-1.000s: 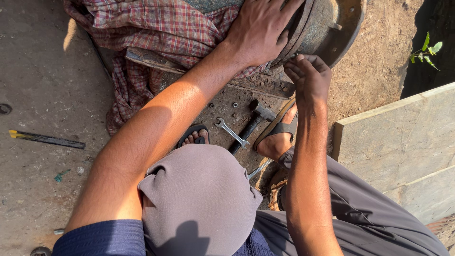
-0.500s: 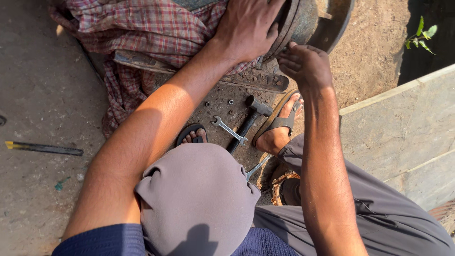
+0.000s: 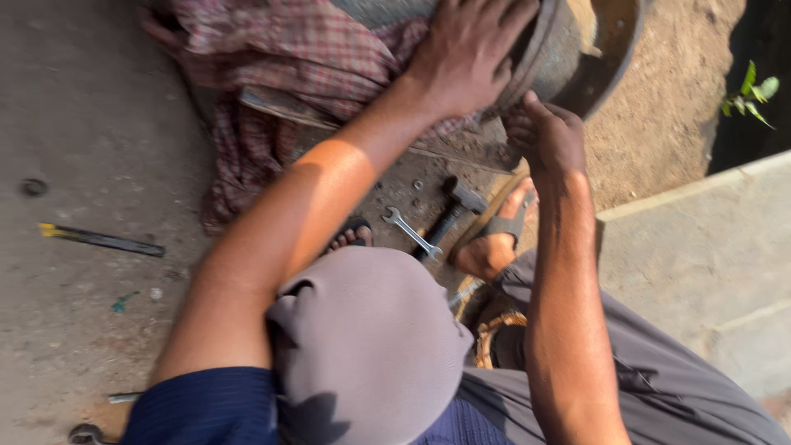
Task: The person uses a wrench and a hammer to disassemble and reassemble metal parts on a cylindrical mechanical component while working on the ground.
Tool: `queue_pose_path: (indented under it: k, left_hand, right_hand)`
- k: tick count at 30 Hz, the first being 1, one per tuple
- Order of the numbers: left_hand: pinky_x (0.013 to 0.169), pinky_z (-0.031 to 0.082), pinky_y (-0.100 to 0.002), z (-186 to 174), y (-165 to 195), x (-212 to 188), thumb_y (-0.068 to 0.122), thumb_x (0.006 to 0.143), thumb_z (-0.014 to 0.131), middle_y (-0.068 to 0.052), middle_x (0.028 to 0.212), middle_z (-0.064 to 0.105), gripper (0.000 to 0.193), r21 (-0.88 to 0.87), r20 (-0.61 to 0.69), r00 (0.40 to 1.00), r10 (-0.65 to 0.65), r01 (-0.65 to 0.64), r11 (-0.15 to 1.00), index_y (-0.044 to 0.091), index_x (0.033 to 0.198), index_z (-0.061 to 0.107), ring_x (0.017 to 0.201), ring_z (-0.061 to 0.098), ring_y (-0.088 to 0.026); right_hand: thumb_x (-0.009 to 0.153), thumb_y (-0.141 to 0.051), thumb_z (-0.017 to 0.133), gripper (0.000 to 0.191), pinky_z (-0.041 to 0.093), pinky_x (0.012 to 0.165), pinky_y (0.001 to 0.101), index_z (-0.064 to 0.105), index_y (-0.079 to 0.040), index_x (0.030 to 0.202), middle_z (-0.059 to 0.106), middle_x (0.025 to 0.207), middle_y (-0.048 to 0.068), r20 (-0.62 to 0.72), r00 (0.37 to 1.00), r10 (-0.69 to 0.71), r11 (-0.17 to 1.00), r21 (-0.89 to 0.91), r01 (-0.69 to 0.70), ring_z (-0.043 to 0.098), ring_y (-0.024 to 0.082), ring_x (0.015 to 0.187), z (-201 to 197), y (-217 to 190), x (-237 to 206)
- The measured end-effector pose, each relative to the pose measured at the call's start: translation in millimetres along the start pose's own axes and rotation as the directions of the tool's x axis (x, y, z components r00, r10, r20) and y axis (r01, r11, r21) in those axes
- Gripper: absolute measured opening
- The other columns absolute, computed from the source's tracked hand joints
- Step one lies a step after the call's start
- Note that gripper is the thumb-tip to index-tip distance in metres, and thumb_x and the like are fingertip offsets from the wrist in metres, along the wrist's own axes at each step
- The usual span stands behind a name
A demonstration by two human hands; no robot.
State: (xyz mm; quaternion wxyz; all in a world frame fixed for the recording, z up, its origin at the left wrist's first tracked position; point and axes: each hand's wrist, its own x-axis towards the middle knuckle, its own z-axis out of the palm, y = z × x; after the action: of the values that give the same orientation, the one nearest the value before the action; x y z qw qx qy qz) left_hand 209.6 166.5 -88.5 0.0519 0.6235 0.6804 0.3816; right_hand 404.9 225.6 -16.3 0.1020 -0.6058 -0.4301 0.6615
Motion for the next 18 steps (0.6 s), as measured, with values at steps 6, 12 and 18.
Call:
queue_pose_path:
  k: [6, 12, 18]
  left_hand:
    - [0.123, 0.029, -0.060, -30.5, 6.1, 14.2, 0.025, 0.077, 0.073, -0.022, 0.144, 0.053, 0.067, 0.070, -0.047, 0.999, 0.014, -0.011, 0.998, 0.001, 0.137, 0.054, 0.139, 0.047, -0.038]
    - [0.129, 0.023, -0.051, -53.4, 12.7, 19.5, 0.033, 0.082, 0.069, -0.014, 0.151, 0.048, 0.071, 0.183, 0.138, 0.988, -0.067, 0.041, 0.982, 0.009, 0.144, 0.048, 0.146, 0.041, -0.030]
    - [0.128, 0.021, -0.051, -56.6, 13.9, 21.5, 0.034, 0.080, 0.069, -0.014, 0.152, 0.045, 0.073, 0.174, 0.193, 0.977, -0.094, 0.061, 0.983, 0.010, 0.145, 0.046, 0.146, 0.039, -0.030]
  right_hand:
    - [0.105, -0.035, 0.059, 0.034, 0.043, 0.052, 0.0272, 0.062, -0.002, 0.097, 0.065, 0.074, 0.004, -0.142, 0.985, 0.098, 0.994, -0.026, -0.103, 0.057, 0.014, 0.061, 10.4, 0.8, 10.9]
    - [0.113, -0.024, 0.054, 0.020, 0.042, 0.056, 0.0233, 0.055, -0.007, 0.104, 0.056, 0.078, 0.000, 0.051, 0.994, 0.093, 0.981, 0.166, -0.100, 0.049, 0.009, 0.063, 11.3, 4.8, 35.0]
    - [0.115, -0.022, 0.045, 0.018, 0.045, 0.058, 0.0251, 0.050, -0.008, 0.104, 0.052, 0.077, -0.002, 0.003, 0.989, 0.148, 0.988, 0.036, -0.148, 0.049, 0.010, 0.064, -2.4, 8.0, 46.1]
